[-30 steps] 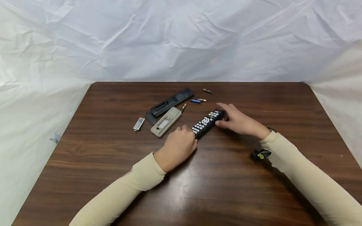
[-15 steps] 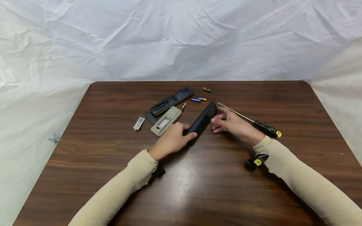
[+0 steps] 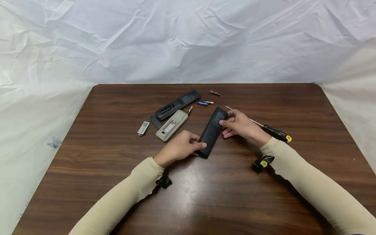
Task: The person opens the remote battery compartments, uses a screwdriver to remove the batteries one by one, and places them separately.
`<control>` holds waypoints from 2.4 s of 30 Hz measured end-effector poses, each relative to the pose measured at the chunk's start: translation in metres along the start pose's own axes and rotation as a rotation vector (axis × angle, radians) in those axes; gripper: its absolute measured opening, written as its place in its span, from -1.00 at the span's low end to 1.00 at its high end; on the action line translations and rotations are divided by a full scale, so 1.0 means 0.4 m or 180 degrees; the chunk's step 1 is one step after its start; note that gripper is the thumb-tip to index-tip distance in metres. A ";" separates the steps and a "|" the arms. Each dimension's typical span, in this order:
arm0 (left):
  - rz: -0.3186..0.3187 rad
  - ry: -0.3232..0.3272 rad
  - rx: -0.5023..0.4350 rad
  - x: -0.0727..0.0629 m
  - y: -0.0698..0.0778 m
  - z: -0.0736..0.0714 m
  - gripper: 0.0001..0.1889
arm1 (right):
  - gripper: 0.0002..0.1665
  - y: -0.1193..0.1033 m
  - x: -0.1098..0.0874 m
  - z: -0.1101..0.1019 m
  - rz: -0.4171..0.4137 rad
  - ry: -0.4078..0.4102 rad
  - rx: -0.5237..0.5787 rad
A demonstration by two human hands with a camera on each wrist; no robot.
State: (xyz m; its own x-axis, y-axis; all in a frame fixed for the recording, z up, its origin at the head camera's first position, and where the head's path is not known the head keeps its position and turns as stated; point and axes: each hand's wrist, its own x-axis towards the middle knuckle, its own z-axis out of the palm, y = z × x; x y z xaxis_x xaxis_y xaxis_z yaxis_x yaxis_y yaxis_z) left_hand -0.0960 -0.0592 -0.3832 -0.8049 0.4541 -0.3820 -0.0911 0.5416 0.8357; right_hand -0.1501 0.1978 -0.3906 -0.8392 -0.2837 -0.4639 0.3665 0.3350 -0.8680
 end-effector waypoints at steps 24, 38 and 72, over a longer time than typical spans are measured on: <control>0.0148 0.0267 0.0855 -0.019 0.025 -0.007 -0.47 | -0.15 -0.031 0.038 0.020 -0.0443 -0.0272 -0.0843; 0.0526 0.0074 0.1730 -0.024 0.055 -0.003 -0.21 | -0.05 0.006 -0.099 0.043 -0.0865 -0.0296 -0.1711; 0.0680 0.0064 0.2247 -0.016 0.083 0.033 -0.23 | 0.47 0.005 -0.122 0.087 -0.1065 -0.0621 -0.2769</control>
State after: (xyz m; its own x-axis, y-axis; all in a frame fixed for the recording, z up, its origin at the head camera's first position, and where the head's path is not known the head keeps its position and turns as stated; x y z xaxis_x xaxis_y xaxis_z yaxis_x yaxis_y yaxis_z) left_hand -0.0861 -0.0350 -0.3582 -0.7740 0.5912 -0.2265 0.4624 0.7723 0.4356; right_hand -0.0945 0.1810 -0.3759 -0.7359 -0.6046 -0.3049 -0.3739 0.7383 -0.5614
